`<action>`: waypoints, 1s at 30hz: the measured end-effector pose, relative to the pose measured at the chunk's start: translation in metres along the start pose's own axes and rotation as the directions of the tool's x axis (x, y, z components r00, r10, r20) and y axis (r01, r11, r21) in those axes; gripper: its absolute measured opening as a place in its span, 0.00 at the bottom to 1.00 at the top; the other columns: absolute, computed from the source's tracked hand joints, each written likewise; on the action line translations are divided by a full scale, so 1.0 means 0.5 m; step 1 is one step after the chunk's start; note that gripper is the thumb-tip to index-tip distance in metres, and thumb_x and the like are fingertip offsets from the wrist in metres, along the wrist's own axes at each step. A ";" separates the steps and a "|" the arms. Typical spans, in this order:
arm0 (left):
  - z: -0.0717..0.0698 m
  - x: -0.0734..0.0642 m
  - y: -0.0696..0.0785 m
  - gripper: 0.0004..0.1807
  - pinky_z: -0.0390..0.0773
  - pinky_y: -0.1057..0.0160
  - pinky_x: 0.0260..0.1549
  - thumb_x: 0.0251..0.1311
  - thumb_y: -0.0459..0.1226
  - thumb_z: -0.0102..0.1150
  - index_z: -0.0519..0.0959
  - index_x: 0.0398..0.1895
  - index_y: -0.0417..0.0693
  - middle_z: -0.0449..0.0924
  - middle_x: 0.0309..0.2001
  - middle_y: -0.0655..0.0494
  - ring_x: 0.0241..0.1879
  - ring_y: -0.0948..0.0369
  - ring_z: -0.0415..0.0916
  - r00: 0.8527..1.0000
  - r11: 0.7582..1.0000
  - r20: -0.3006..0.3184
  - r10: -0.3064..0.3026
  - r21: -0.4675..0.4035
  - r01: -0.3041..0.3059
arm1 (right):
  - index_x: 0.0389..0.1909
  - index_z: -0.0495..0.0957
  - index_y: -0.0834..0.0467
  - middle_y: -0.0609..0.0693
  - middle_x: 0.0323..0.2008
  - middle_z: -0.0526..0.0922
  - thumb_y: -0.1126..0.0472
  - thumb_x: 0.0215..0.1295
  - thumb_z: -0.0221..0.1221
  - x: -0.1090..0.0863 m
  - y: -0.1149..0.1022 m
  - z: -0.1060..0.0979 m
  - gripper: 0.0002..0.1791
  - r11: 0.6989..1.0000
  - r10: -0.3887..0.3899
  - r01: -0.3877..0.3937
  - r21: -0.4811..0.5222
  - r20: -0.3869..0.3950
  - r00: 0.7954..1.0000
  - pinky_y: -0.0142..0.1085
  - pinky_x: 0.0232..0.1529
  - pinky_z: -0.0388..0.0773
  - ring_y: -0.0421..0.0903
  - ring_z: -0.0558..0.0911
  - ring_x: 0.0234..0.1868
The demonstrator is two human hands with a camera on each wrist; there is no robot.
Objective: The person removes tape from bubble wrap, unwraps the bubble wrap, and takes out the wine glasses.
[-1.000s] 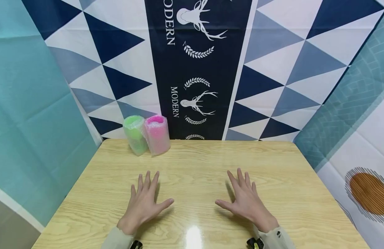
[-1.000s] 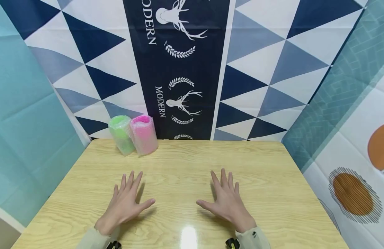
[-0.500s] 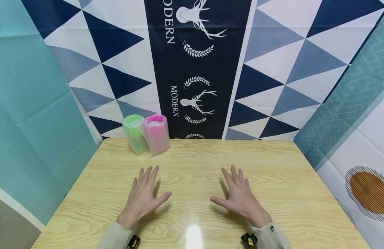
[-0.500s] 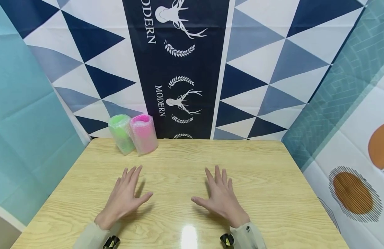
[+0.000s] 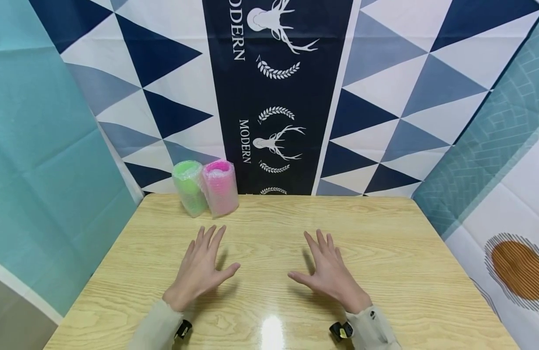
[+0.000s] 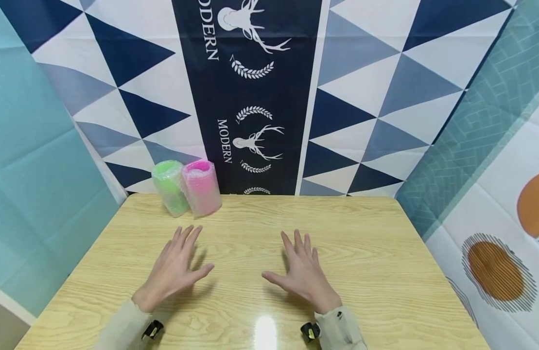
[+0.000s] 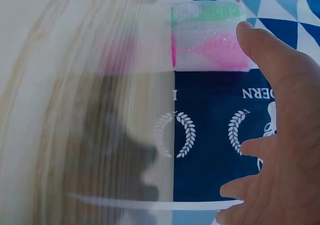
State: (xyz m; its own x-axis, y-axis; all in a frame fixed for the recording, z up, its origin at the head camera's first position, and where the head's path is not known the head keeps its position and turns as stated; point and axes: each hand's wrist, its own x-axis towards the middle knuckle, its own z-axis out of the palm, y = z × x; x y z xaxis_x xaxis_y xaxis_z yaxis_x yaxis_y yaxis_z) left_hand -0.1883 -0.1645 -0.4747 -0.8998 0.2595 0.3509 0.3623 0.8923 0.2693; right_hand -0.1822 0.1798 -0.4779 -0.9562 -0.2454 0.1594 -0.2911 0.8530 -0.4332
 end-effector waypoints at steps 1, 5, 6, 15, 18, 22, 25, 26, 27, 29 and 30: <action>0.000 0.001 -0.002 0.55 0.64 0.28 0.68 0.57 0.70 0.60 0.56 0.81 0.53 0.61 0.77 0.39 0.78 0.35 0.51 1.000 1.000 -0.001 0.006 0.003 -0.006 | 0.82 0.53 0.54 0.68 0.81 0.47 0.21 0.55 0.61 0.002 -0.002 0.000 0.63 1.000 -0.003 0.003 0.006 0.000 1.000 0.76 0.72 0.50 0.73 0.45 0.80; -0.004 0.006 -0.012 0.55 0.62 0.28 0.69 0.57 0.70 0.60 0.56 0.81 0.53 0.60 0.77 0.39 0.79 0.35 0.50 1.000 0.999 0.012 0.025 0.021 -0.025 | 0.82 0.52 0.53 0.67 0.81 0.47 0.20 0.54 0.61 0.012 -0.010 0.002 0.63 0.999 -0.016 0.017 0.027 -0.004 1.000 0.75 0.73 0.49 0.72 0.43 0.81; -0.005 0.007 -0.015 0.55 0.62 0.28 0.69 0.57 0.70 0.60 0.56 0.81 0.54 0.60 0.77 0.39 0.79 0.35 0.50 0.999 0.999 0.017 0.028 0.026 -0.028 | 0.82 0.51 0.52 0.66 0.81 0.46 0.20 0.54 0.61 0.014 -0.013 0.002 0.64 0.999 -0.019 0.019 0.032 -0.003 1.000 0.75 0.73 0.49 0.72 0.42 0.81; -0.040 0.030 -0.048 0.54 0.64 0.30 0.70 0.58 0.66 0.63 0.57 0.81 0.50 0.60 0.77 0.38 0.77 0.37 0.57 0.999 0.999 0.017 0.044 0.008 -0.044 | 0.83 0.50 0.51 0.66 0.82 0.46 0.20 0.53 0.61 0.031 -0.034 0.004 0.64 0.999 -0.028 0.027 0.043 0.019 0.999 0.72 0.75 0.48 0.70 0.41 0.81; -0.058 0.043 -0.059 0.54 0.66 0.32 0.70 0.57 0.65 0.65 0.58 0.80 0.47 0.61 0.76 0.38 0.75 0.40 0.59 0.998 0.998 -0.019 0.056 0.009 -0.056 | 0.83 0.50 0.51 0.65 0.82 0.46 0.20 0.54 0.60 0.036 -0.041 0.001 0.64 0.998 -0.030 0.028 0.048 0.022 0.999 0.71 0.76 0.48 0.68 0.40 0.82; -0.074 0.055 -0.069 0.53 0.67 0.33 0.69 0.57 0.63 0.66 0.60 0.79 0.45 0.63 0.74 0.36 0.74 0.39 0.61 0.996 0.997 -0.047 0.072 0.012 -0.072 | 0.83 0.50 0.51 0.65 0.82 0.46 0.20 0.54 0.61 0.044 -0.047 0.000 0.63 0.998 -0.032 0.032 0.056 0.013 0.999 0.70 0.77 0.48 0.68 0.40 0.82; -0.083 0.061 -0.073 0.52 0.67 0.33 0.70 0.57 0.62 0.66 0.60 0.78 0.44 0.64 0.74 0.35 0.74 0.38 0.61 0.994 0.996 -0.063 0.089 0.010 -0.088 | 0.83 0.51 0.50 0.65 0.82 0.46 0.20 0.54 0.61 0.051 -0.053 0.003 0.63 0.998 -0.038 0.038 0.059 0.009 0.999 0.69 0.77 0.48 0.67 0.40 0.82; -0.085 0.063 -0.074 0.52 0.67 0.34 0.70 0.58 0.62 0.66 0.60 0.78 0.44 0.64 0.74 0.35 0.74 0.38 0.61 0.992 0.995 -0.073 0.099 0.006 -0.099 | 0.83 0.51 0.50 0.64 0.82 0.45 0.20 0.54 0.61 0.054 -0.055 0.003 0.63 0.997 -0.041 0.041 0.059 0.011 0.999 0.69 0.77 0.47 0.67 0.40 0.82; -0.086 0.067 -0.075 0.51 0.67 0.34 0.70 0.58 0.61 0.66 0.60 0.78 0.44 0.64 0.74 0.35 0.74 0.38 0.62 0.990 0.994 -0.084 0.112 0.006 -0.112 | 0.83 0.51 0.50 0.64 0.82 0.45 0.20 0.54 0.61 0.057 -0.057 0.003 0.63 0.997 -0.047 0.046 0.055 0.011 0.999 0.69 0.77 0.47 0.67 0.39 0.82; -0.088 0.073 -0.074 0.51 0.68 0.35 0.70 0.59 0.61 0.66 0.60 0.79 0.44 0.64 0.74 0.37 0.74 0.40 0.62 0.985 0.991 -0.108 0.135 0.003 -0.135 | 0.82 0.52 0.51 0.65 0.82 0.46 0.21 0.55 0.61 0.063 -0.059 0.001 0.62 0.997 -0.065 0.065 0.042 0.006 0.998 0.70 0.77 0.47 0.68 0.40 0.82; -0.088 0.077 -0.074 0.51 0.69 0.36 0.69 0.59 0.61 0.66 0.60 0.78 0.44 0.65 0.74 0.38 0.74 0.41 0.63 0.982 0.989 -0.121 0.147 0.002 -0.148 | 0.82 0.52 0.51 0.65 0.82 0.45 0.22 0.55 0.62 0.066 -0.060 0.000 0.62 0.997 -0.073 0.073 0.038 0.008 0.997 0.70 0.77 0.46 0.68 0.39 0.82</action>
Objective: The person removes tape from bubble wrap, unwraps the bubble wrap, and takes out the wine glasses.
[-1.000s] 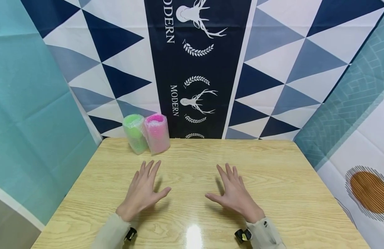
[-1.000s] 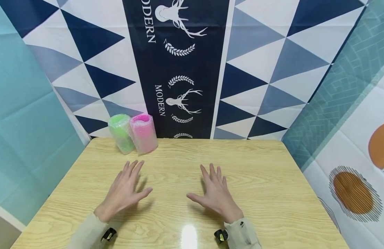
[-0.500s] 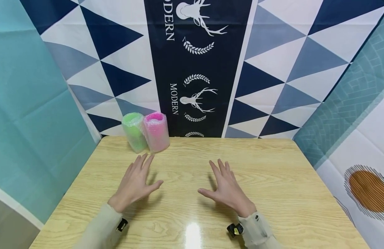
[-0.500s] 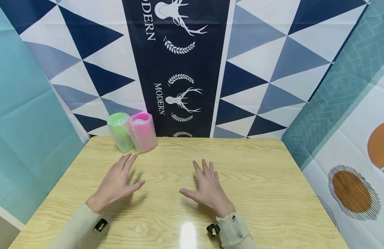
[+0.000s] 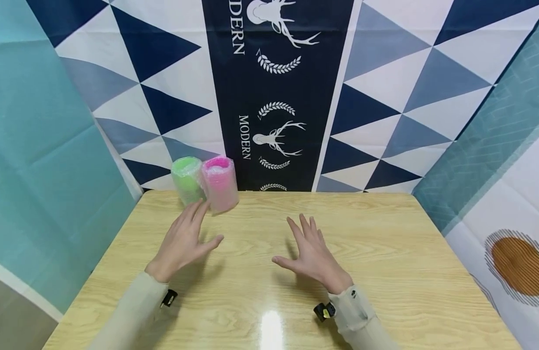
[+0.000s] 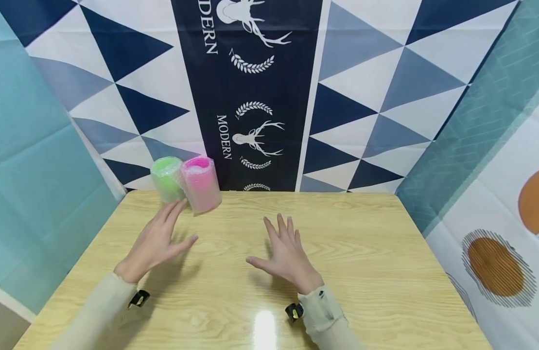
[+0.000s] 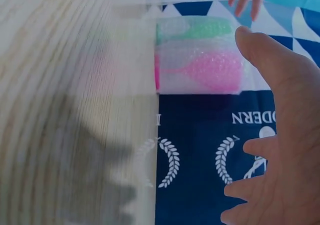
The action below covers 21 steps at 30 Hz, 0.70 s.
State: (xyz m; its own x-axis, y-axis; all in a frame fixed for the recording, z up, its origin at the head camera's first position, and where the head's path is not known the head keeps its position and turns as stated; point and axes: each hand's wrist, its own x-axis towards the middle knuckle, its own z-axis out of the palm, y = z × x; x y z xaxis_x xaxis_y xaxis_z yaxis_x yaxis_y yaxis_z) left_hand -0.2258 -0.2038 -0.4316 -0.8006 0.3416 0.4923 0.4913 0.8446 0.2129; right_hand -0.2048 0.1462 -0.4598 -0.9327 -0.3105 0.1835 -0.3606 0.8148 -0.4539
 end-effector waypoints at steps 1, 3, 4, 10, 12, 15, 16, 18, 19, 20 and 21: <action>-0.001 0.005 0.001 0.51 0.70 0.36 0.69 0.59 0.60 0.66 0.60 0.78 0.43 0.65 0.74 0.38 0.73 0.41 0.63 1.000 1.000 -0.010 0.012 0.000 -0.012 | 0.82 0.52 0.51 0.65 0.82 0.45 0.22 0.55 0.62 0.003 -0.001 -0.003 0.62 1.000 -0.007 0.007 -0.006 0.001 1.000 0.70 0.77 0.46 0.68 0.39 0.82; -0.004 0.015 0.001 0.49 0.72 0.37 0.67 0.61 0.58 0.66 0.60 0.78 0.42 0.65 0.74 0.38 0.72 0.42 0.65 0.999 0.999 -0.012 0.034 -0.004 -0.034 | 0.82 0.52 0.51 0.65 0.82 0.45 0.22 0.55 0.62 0.009 -0.005 -0.009 0.62 1.000 -0.021 0.021 -0.018 0.006 1.000 0.70 0.77 0.46 0.68 0.40 0.82; -0.008 0.019 0.001 0.49 0.73 0.37 0.67 0.61 0.57 0.67 0.60 0.78 0.41 0.64 0.74 0.38 0.72 0.42 0.65 0.999 0.999 -0.007 0.042 -0.004 -0.042 | 0.82 0.52 0.51 0.64 0.82 0.44 0.22 0.55 0.62 0.012 -0.007 -0.011 0.62 0.999 -0.027 0.027 -0.022 0.008 1.000 0.70 0.77 0.46 0.68 0.39 0.82; -0.032 0.045 0.000 0.43 0.77 0.39 0.63 0.63 0.47 0.69 0.62 0.77 0.41 0.65 0.74 0.38 0.70 0.42 0.68 0.998 0.998 0.022 0.065 0.022 -0.065 | 0.82 0.52 0.50 0.62 0.83 0.42 0.23 0.55 0.63 0.031 -0.017 -0.009 0.61 0.999 -0.047 0.047 -0.017 0.005 0.999 0.69 0.78 0.44 0.66 0.37 0.83; -0.037 0.051 0.001 0.43 0.77 0.39 0.64 0.63 0.46 0.69 0.62 0.77 0.41 0.66 0.73 0.38 0.70 0.42 0.68 0.998 0.997 0.026 0.062 0.033 -0.063 | 0.82 0.53 0.51 0.62 0.83 0.42 0.24 0.55 0.64 0.035 -0.018 -0.007 0.61 0.998 -0.056 0.056 -0.014 0.013 0.998 0.70 0.77 0.43 0.67 0.37 0.82; -0.044 0.056 0.002 0.43 0.76 0.38 0.64 0.63 0.47 0.69 0.63 0.76 0.40 0.68 0.72 0.38 0.70 0.42 0.68 0.997 0.997 0.030 0.065 0.050 -0.066 | 0.82 0.52 0.51 0.63 0.83 0.42 0.25 0.56 0.64 0.042 -0.020 -0.006 0.61 0.997 -0.072 0.073 -0.027 0.029 0.997 0.70 0.77 0.43 0.68 0.38 0.82; -0.046 0.058 0.002 0.43 0.76 0.38 0.64 0.63 0.47 0.69 0.63 0.76 0.40 0.69 0.71 0.38 0.70 0.42 0.69 0.997 0.996 0.026 0.071 0.057 -0.073 | 0.82 0.52 0.52 0.64 0.83 0.42 0.25 0.56 0.64 0.045 -0.021 -0.006 0.61 0.996 -0.083 0.084 -0.034 0.030 0.996 0.71 0.77 0.44 0.68 0.38 0.82; -0.049 0.065 0.000 0.42 0.76 0.38 0.64 0.62 0.46 0.70 0.64 0.75 0.39 0.70 0.70 0.38 0.69 0.42 0.70 0.996 0.993 0.006 0.090 0.072 -0.090 | 0.82 0.52 0.53 0.65 0.82 0.43 0.26 0.57 0.64 0.052 -0.024 -0.009 0.60 0.994 -0.105 0.106 -0.035 0.017 0.994 0.71 0.77 0.44 0.69 0.40 0.82; -0.049 0.068 -0.001 0.42 0.77 0.38 0.63 0.62 0.46 0.70 0.65 0.74 0.38 0.71 0.69 0.38 0.68 0.42 0.71 0.995 0.992 -0.004 0.102 0.076 -0.101 | 0.82 0.52 0.52 0.65 0.82 0.43 0.26 0.57 0.64 0.054 -0.023 -0.009 0.60 0.994 -0.105 0.106 -0.033 0.014 0.994 0.70 0.77 0.44 0.68 0.40 0.82; -0.049 0.072 -0.002 0.42 0.77 0.38 0.63 0.61 0.45 0.71 0.66 0.74 0.38 0.72 0.69 0.38 0.67 0.42 0.72 0.994 0.991 -0.013 0.112 0.079 -0.111 | 0.82 0.52 0.52 0.64 0.82 0.43 0.26 0.57 0.64 0.056 -0.023 -0.009 0.60 0.994 -0.107 0.107 -0.027 0.006 0.994 0.69 0.78 0.44 0.68 0.40 0.82; -0.050 0.076 -0.004 0.41 0.78 0.38 0.62 0.61 0.45 0.71 0.66 0.73 0.37 0.72 0.68 0.38 0.66 0.42 0.73 0.993 0.989 -0.020 0.119 0.085 -0.117 | 0.82 0.51 0.52 0.64 0.82 0.43 0.26 0.58 0.64 0.058 -0.023 -0.010 0.60 0.994 -0.110 0.110 -0.018 -0.001 0.994 0.68 0.78 0.44 0.68 0.40 0.82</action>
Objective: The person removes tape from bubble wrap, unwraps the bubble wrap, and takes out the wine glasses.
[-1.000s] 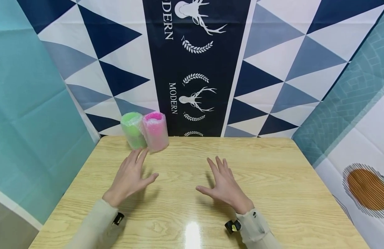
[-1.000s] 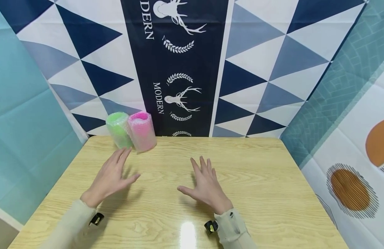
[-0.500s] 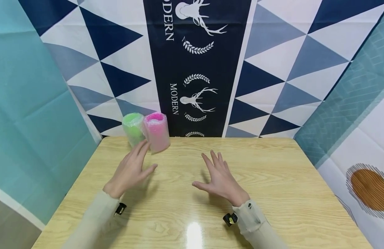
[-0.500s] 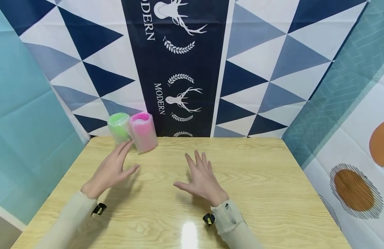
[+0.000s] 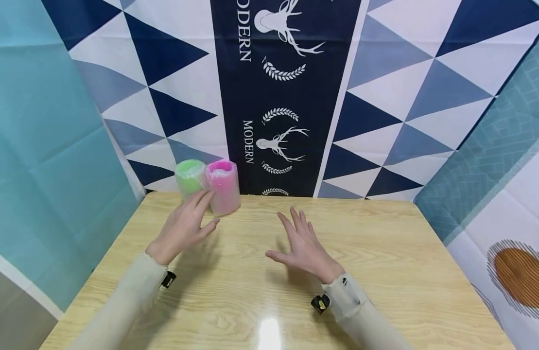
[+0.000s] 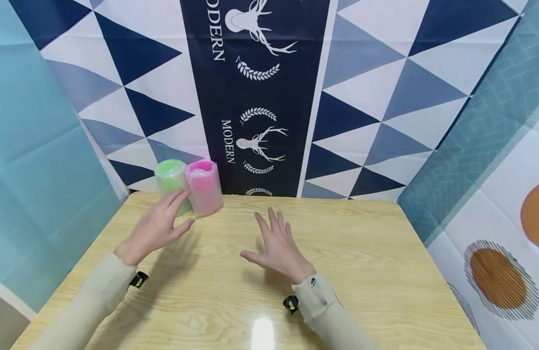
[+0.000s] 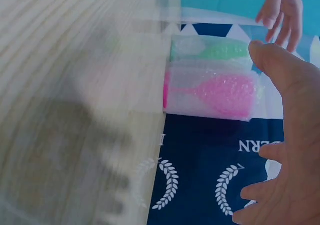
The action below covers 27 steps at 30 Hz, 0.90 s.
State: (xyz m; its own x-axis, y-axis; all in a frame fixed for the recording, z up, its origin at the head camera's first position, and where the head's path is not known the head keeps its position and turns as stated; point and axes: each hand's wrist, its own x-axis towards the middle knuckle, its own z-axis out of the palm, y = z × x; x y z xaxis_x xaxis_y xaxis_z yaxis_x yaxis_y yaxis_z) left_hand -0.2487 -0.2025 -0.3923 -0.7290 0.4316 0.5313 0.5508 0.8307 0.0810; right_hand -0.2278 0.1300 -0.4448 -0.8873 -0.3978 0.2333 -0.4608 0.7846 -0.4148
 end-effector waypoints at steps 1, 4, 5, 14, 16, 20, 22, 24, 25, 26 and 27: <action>0.000 0.005 -0.002 0.41 0.78 0.39 0.62 0.60 0.45 0.71 0.67 0.73 0.37 0.73 0.68 0.38 0.66 0.42 0.73 1.000 1.000 -0.006 0.005 0.006 -0.005 | 0.82 0.51 0.52 0.64 0.82 0.43 0.26 0.58 0.64 0.002 0.000 -0.002 0.60 1.000 -0.001 0.002 0.009 -0.007 1.000 0.67 0.79 0.44 0.67 0.40 0.82; -0.004 0.017 -0.009 0.39 0.79 0.40 0.61 0.60 0.44 0.70 0.68 0.72 0.36 0.74 0.67 0.37 0.65 0.42 0.74 1.000 1.000 -0.009 0.006 0.013 -0.006 | 0.82 0.50 0.51 0.62 0.83 0.42 0.27 0.58 0.65 0.010 -0.004 -0.008 0.60 0.998 0.003 -0.002 0.057 -0.016 1.000 0.63 0.80 0.44 0.64 0.40 0.83; -0.005 0.021 -0.012 0.39 0.79 0.40 0.61 0.61 0.43 0.70 0.68 0.72 0.36 0.74 0.67 0.38 0.65 0.42 0.74 1.000 1.000 -0.005 0.001 0.016 -0.001 | 0.82 0.51 0.52 0.62 0.83 0.42 0.28 0.58 0.65 0.014 -0.006 -0.009 0.60 0.997 -0.004 0.005 0.072 -0.021 1.000 0.63 0.80 0.45 0.64 0.40 0.83; -0.011 0.041 -0.021 0.36 0.77 0.41 0.63 0.62 0.41 0.68 0.69 0.71 0.35 0.73 0.67 0.35 0.66 0.41 0.74 1.000 1.000 0.010 0.020 0.015 -0.021 | 0.82 0.51 0.52 0.62 0.82 0.45 0.31 0.58 0.67 0.053 -0.013 -0.016 0.59 0.994 -0.043 0.045 0.098 -0.023 0.999 0.64 0.78 0.54 0.64 0.46 0.82; -0.011 0.048 -0.021 0.36 0.77 0.41 0.64 0.62 0.41 0.67 0.69 0.71 0.35 0.73 0.67 0.35 0.66 0.41 0.73 0.999 0.999 0.014 0.044 0.015 -0.044 | 0.82 0.51 0.53 0.63 0.82 0.46 0.31 0.58 0.67 0.061 -0.010 -0.017 0.59 0.995 -0.045 0.047 0.083 -0.020 0.999 0.63 0.78 0.54 0.64 0.47 0.82; -0.015 0.059 -0.021 0.36 0.77 0.41 0.64 0.62 0.40 0.68 0.69 0.71 0.34 0.73 0.68 0.34 0.66 0.40 0.73 0.997 0.997 0.013 0.079 0.011 -0.079 | 0.83 0.48 0.51 0.62 0.82 0.44 0.32 0.58 0.67 0.075 -0.007 -0.016 0.59 0.994 -0.031 0.031 0.105 -0.008 0.999 0.61 0.78 0.57 0.62 0.48 0.82; -0.018 0.064 -0.022 0.37 0.77 0.41 0.64 0.61 0.40 0.69 0.68 0.71 0.34 0.72 0.68 0.34 0.66 0.40 0.73 0.996 0.996 0.019 0.084 0.015 -0.085 | 0.83 0.47 0.49 0.61 0.83 0.42 0.31 0.58 0.66 0.081 -0.006 -0.015 0.60 0.991 -0.014 0.014 0.136 0.002 1.000 0.61 0.77 0.60 0.61 0.50 0.82; -0.021 0.068 -0.021 0.38 0.77 0.41 0.64 0.60 0.40 0.70 0.68 0.71 0.34 0.71 0.69 0.35 0.67 0.40 0.73 0.996 0.996 0.030 0.083 0.021 -0.084 | 0.83 0.46 0.48 0.59 0.83 0.40 0.31 0.58 0.66 0.085 -0.008 -0.014 0.60 0.986 0.002 -0.005 0.167 0.013 1.000 0.62 0.75 0.62 0.62 0.51 0.82; -0.022 0.071 -0.022 0.39 0.77 0.41 0.64 0.60 0.41 0.70 0.68 0.72 0.35 0.71 0.69 0.35 0.67 0.40 0.73 0.996 0.996 0.036 0.085 0.025 -0.086 | 0.83 0.46 0.47 0.59 0.83 0.40 0.31 0.58 0.66 0.087 -0.008 -0.014 0.60 0.983 0.008 -0.011 0.182 0.017 1.000 0.62 0.75 0.63 0.62 0.51 0.82; -0.023 0.074 -0.021 0.39 0.77 0.41 0.64 0.60 0.41 0.71 0.68 0.72 0.34 0.71 0.69 0.35 0.67 0.40 0.72 0.995 0.996 0.041 0.088 0.026 -0.089 | 0.83 0.45 0.47 0.58 0.84 0.39 0.31 0.58 0.66 0.088 -0.009 -0.015 0.60 0.981 0.015 -0.019 0.191 0.023 1.000 0.62 0.75 0.63 0.62 0.51 0.82; -0.023 0.078 -0.022 0.40 0.77 0.41 0.64 0.60 0.41 0.71 0.67 0.72 0.35 0.71 0.69 0.35 0.67 0.40 0.72 0.995 0.996 0.045 0.090 0.024 -0.091 | 0.83 0.45 0.47 0.58 0.84 0.39 0.31 0.59 0.66 0.090 -0.009 -0.016 0.60 0.980 0.017 -0.022 0.197 0.026 1.000 0.62 0.75 0.63 0.62 0.51 0.82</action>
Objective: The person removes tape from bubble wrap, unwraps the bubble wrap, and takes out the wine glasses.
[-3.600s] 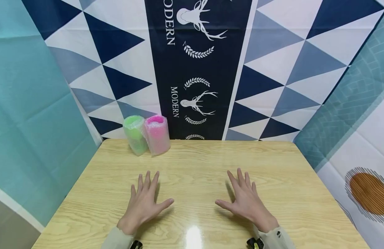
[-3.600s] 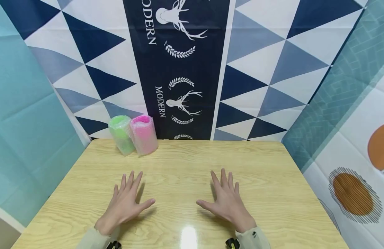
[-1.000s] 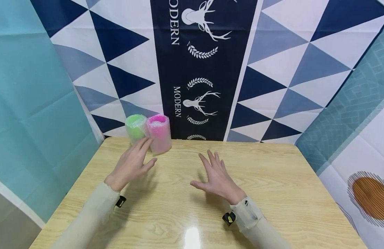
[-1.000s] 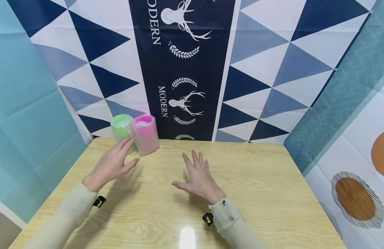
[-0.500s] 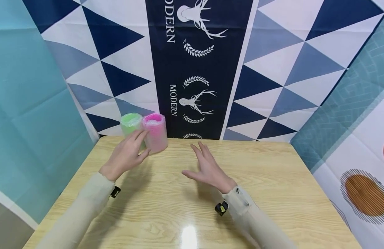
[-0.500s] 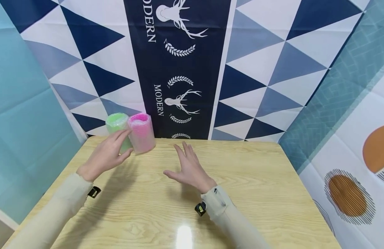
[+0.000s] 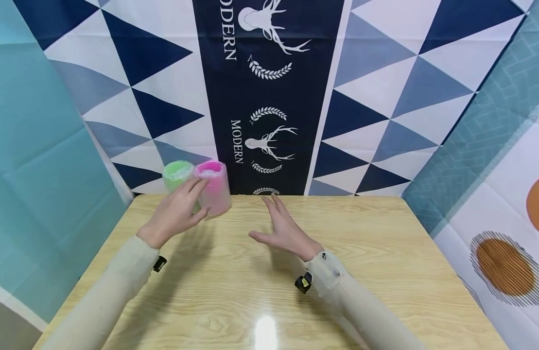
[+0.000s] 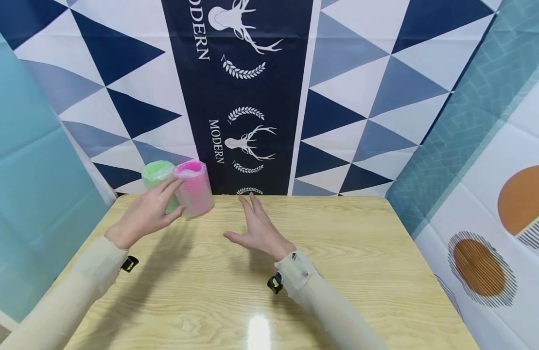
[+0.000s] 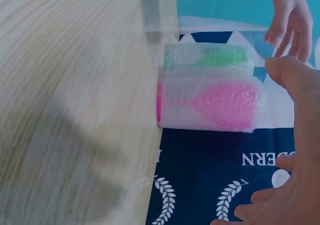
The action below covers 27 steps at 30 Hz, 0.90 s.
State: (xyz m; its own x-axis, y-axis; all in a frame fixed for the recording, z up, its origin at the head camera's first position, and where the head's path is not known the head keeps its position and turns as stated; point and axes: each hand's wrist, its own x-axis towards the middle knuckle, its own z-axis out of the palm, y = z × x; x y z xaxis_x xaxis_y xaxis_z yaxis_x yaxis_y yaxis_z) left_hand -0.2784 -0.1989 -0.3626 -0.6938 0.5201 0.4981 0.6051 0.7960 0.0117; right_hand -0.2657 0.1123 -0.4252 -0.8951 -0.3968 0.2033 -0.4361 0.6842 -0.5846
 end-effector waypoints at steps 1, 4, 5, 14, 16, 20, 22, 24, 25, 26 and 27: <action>-0.001 0.002 -0.001 0.40 0.77 0.41 0.64 0.60 0.41 0.71 0.67 0.72 0.35 0.71 0.69 0.35 0.67 0.40 0.72 1.000 1.000 0.004 0.000 -0.001 0.000 | 0.83 0.45 0.47 0.58 0.84 0.39 0.31 0.59 0.66 0.003 -0.002 0.000 0.60 1.000 0.001 -0.001 0.006 0.002 1.000 0.62 0.75 0.63 0.62 0.51 0.82; -0.003 0.010 -0.005 0.40 0.75 0.40 0.65 0.62 0.42 0.70 0.66 0.73 0.36 0.71 0.69 0.35 0.68 0.40 0.71 1.000 1.000 0.016 0.008 -0.008 -0.008 | 0.83 0.46 0.48 0.59 0.83 0.39 0.33 0.59 0.67 0.010 -0.007 0.001 0.60 1.000 0.000 0.000 0.024 0.005 1.000 0.62 0.75 0.62 0.61 0.50 0.82; -0.004 0.012 -0.006 0.39 0.74 0.40 0.66 0.63 0.43 0.69 0.66 0.73 0.36 0.71 0.69 0.36 0.69 0.40 0.70 1.000 1.000 0.020 0.013 -0.018 -0.012 | 0.83 0.46 0.48 0.59 0.83 0.40 0.33 0.59 0.67 0.013 -0.009 0.001 0.59 1.000 0.003 -0.003 0.029 0.007 1.000 0.63 0.75 0.62 0.61 0.50 0.82; -0.010 0.035 -0.021 0.40 0.73 0.40 0.67 0.68 0.49 0.66 0.64 0.76 0.39 0.68 0.73 0.38 0.70 0.41 0.69 0.995 0.997 0.096 0.033 -0.068 -0.026 | 0.83 0.46 0.49 0.56 0.84 0.40 0.33 0.60 0.66 0.043 -0.025 0.009 0.59 0.998 -0.007 0.007 0.059 0.011 1.000 0.60 0.77 0.59 0.56 0.47 0.83; -0.009 0.037 -0.028 0.40 0.73 0.40 0.67 0.68 0.48 0.66 0.64 0.76 0.38 0.68 0.73 0.37 0.70 0.40 0.69 0.995 0.997 0.092 0.037 -0.076 -0.030 | 0.83 0.45 0.48 0.55 0.84 0.41 0.33 0.60 0.65 0.050 -0.030 0.010 0.58 0.998 0.003 -0.003 0.069 0.012 1.000 0.59 0.78 0.58 0.54 0.46 0.84; -0.006 0.038 -0.044 0.39 0.72 0.39 0.68 0.68 0.47 0.66 0.64 0.76 0.39 0.67 0.73 0.36 0.71 0.39 0.68 0.996 0.994 0.088 0.023 -0.109 -0.013 | 0.83 0.46 0.50 0.55 0.83 0.46 0.33 0.61 0.65 0.065 -0.033 0.018 0.57 0.994 0.013 -0.013 0.105 -0.001 1.000 0.56 0.80 0.55 0.52 0.47 0.84; -0.004 0.037 -0.052 0.40 0.73 0.38 0.67 0.68 0.47 0.66 0.63 0.76 0.39 0.67 0.73 0.35 0.71 0.38 0.67 0.996 0.993 0.093 0.005 -0.114 0.006 | 0.83 0.47 0.51 0.54 0.83 0.48 0.34 0.61 0.65 0.071 -0.032 0.025 0.57 0.992 0.018 -0.017 0.126 -0.007 1.000 0.54 0.81 0.54 0.52 0.47 0.84; -0.002 0.038 -0.060 0.40 0.73 0.38 0.67 0.67 0.46 0.67 0.64 0.76 0.40 0.66 0.73 0.35 0.71 0.38 0.67 0.995 0.992 0.096 -0.008 -0.123 0.020 | 0.82 0.47 0.52 0.54 0.82 0.50 0.35 0.61 0.65 0.075 -0.029 0.031 0.57 0.988 0.024 -0.022 0.151 -0.011 1.000 0.54 0.81 0.53 0.52 0.48 0.83; -0.001 0.039 -0.063 0.40 0.73 0.38 0.67 0.67 0.46 0.67 0.64 0.76 0.40 0.66 0.73 0.35 0.71 0.38 0.67 0.995 0.992 0.099 -0.017 -0.124 0.029 | 0.82 0.47 0.52 0.54 0.82 0.50 0.35 0.61 0.65 0.076 -0.028 0.034 0.57 0.986 0.029 -0.027 0.162 -0.009 1.000 0.54 0.81 0.53 0.52 0.48 0.83; -0.001 0.039 -0.067 0.39 0.74 0.38 0.66 0.67 0.46 0.67 0.64 0.76 0.40 0.67 0.73 0.35 0.71 0.38 0.68 0.995 0.992 0.100 -0.024 -0.122 0.036 | 0.82 0.47 0.52 0.54 0.82 0.50 0.36 0.61 0.65 0.077 -0.028 0.036 0.57 0.984 0.035 -0.033 0.173 -0.007 0.999 0.54 0.81 0.53 0.52 0.48 0.83; 0.001 0.041 -0.070 0.39 0.74 0.39 0.66 0.67 0.45 0.67 0.64 0.76 0.40 0.67 0.73 0.35 0.70 0.38 0.68 0.994 0.992 0.101 -0.028 -0.119 0.040 | 0.82 0.47 0.52 0.54 0.82 0.50 0.36 0.61 0.66 0.078 -0.028 0.039 0.57 0.983 0.039 -0.037 0.181 -0.006 0.999 0.54 0.81 0.53 0.52 0.49 0.83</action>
State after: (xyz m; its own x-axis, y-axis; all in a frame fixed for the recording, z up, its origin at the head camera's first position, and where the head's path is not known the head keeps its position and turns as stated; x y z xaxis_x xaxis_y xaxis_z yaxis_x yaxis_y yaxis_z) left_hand -0.3139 -0.2162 -0.3532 -0.7465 0.5263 0.4072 0.6190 0.7738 0.1347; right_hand -0.2926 0.0755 -0.4245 -0.9119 -0.3665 0.1849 -0.3785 0.5761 -0.7245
